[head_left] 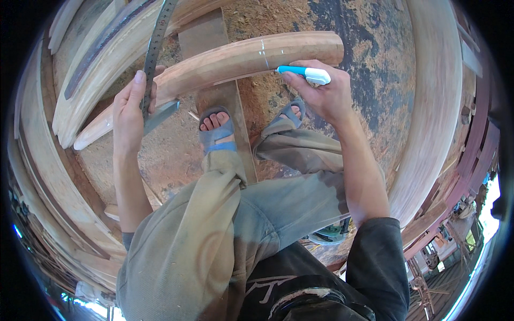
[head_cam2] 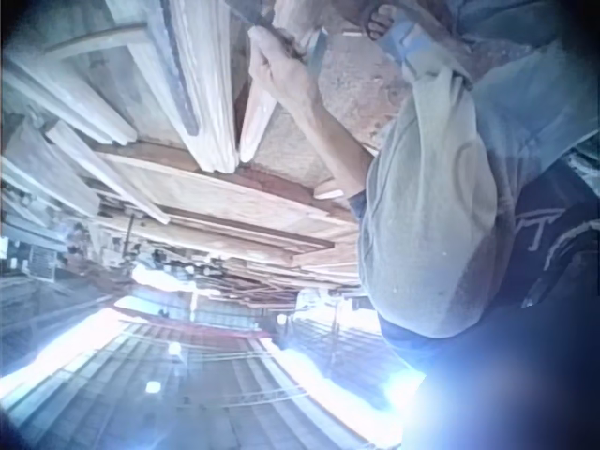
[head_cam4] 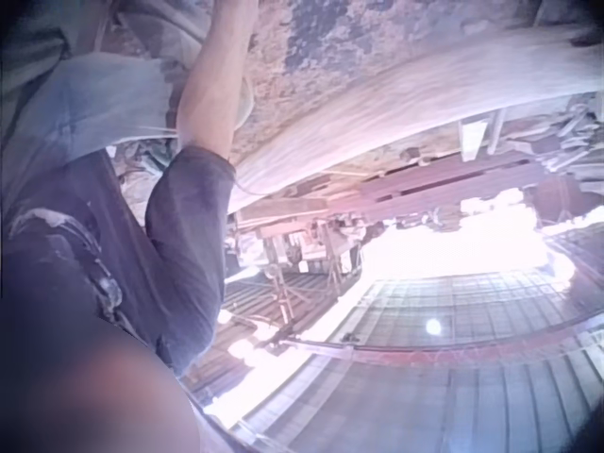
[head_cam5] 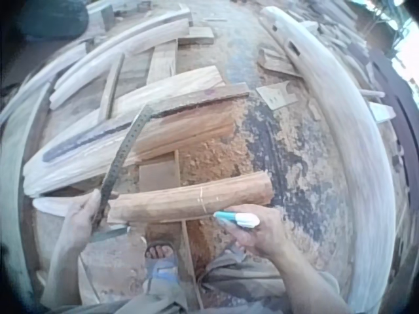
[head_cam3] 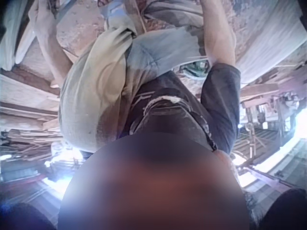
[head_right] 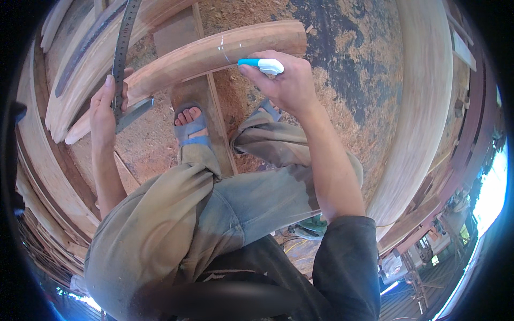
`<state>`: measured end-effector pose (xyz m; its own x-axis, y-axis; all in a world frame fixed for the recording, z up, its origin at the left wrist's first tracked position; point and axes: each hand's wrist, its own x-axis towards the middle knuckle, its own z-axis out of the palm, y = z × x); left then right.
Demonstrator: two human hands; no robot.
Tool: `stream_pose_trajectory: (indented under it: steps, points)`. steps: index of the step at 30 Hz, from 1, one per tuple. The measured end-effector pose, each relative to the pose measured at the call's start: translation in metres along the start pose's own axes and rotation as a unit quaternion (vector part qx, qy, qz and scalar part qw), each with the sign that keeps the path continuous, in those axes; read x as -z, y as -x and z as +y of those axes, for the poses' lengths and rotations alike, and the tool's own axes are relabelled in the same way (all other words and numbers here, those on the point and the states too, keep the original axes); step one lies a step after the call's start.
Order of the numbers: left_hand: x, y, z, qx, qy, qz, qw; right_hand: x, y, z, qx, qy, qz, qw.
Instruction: The person measures and marks curved wooden pieces using a metal ruler and a marker. They repeatedly position the ruler, draw lines, and adjust the wood to ensure accurate markings for subsequent cutting or assembly.
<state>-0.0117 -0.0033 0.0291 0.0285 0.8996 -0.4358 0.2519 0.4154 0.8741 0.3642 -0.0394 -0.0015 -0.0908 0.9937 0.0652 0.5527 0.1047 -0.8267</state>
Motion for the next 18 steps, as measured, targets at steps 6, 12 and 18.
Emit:
stream_pose_trajectory:
  steps: [6,12,18]
  points:
    - [0.006,0.000,0.002,0.065,0.092,-0.002,0.994,-0.002,-0.003,-0.002,0.008,0.027,0.006,1.000]
    - [0.014,-0.001,-0.005,0.094,0.181,-0.011,0.979,0.007,-0.002,-0.014,-0.078,-0.004,-0.004,0.997]
    - [0.017,-0.013,0.005,0.050,0.065,-0.037,0.996,0.016,-0.030,-0.021,-0.049,-0.127,0.157,0.978]
